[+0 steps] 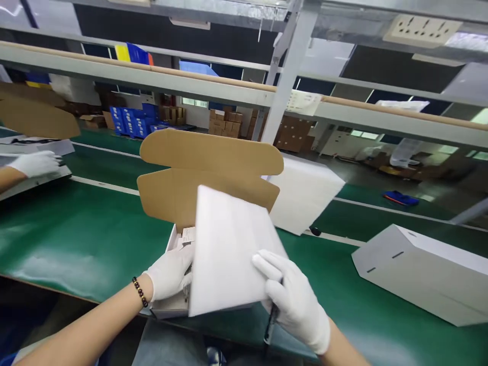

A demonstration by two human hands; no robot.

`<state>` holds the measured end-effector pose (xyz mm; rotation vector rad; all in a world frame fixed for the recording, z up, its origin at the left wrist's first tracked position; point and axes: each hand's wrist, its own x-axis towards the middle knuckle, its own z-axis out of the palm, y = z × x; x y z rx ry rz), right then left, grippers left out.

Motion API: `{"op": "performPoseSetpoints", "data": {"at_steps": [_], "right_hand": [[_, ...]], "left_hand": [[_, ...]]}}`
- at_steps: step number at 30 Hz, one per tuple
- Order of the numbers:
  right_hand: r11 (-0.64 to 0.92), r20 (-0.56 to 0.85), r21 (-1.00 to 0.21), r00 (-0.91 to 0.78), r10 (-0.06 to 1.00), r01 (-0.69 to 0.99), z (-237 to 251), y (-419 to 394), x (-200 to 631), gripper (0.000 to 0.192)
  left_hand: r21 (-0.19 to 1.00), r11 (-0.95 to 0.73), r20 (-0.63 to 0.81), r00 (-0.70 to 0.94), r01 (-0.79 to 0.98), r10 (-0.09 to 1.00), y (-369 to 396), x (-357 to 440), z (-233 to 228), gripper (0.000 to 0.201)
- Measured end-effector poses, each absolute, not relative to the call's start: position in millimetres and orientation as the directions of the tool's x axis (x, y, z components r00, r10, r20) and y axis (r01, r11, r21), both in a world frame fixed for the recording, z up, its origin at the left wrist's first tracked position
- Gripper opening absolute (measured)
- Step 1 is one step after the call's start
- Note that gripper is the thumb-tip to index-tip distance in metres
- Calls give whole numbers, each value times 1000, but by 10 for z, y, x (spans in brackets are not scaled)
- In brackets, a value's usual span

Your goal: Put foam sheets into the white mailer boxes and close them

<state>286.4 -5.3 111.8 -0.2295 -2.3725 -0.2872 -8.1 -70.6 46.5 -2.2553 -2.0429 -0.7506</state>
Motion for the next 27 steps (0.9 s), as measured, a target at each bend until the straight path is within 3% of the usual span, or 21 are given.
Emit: {"op": "performPoseSetpoints", "data": {"at_steps": [4,6,8,12,17,20,24,27], "right_hand": [[982,294,84,-946,136,168,977,-18,2380,18],[985,78,53,-984,162,166,882,14,2190,31],[981,-32,3,-980,194,194,815,61,2083,43],[944,-22,-164,-958,287,287,790,294,2040,74],[840,13,-180,-853,522,512,758,666,1989,96],[800,4,-228,-821,570,554,721,680,1968,97],[779,-28,-274,-814,580,564,687,558,2061,83],[750,62,-303,-773,631,588,628,502,2197,74]], "left_hand": [[375,-48,290,-68,926,954,-572,-153,337,42],[381,17,277,-132,925,952,-593,-320,391,37],[387,110,268,-227,915,936,-655,-527,491,41],[430,273,190,-382,860,904,-747,-592,636,55],[220,195,-47,-189,956,981,-579,-120,574,74],[265,142,-1,-147,954,989,-411,-94,531,72],[295,13,125,-52,955,991,-300,-203,516,58],[286,-34,191,-22,958,981,-345,-170,467,43]]}}
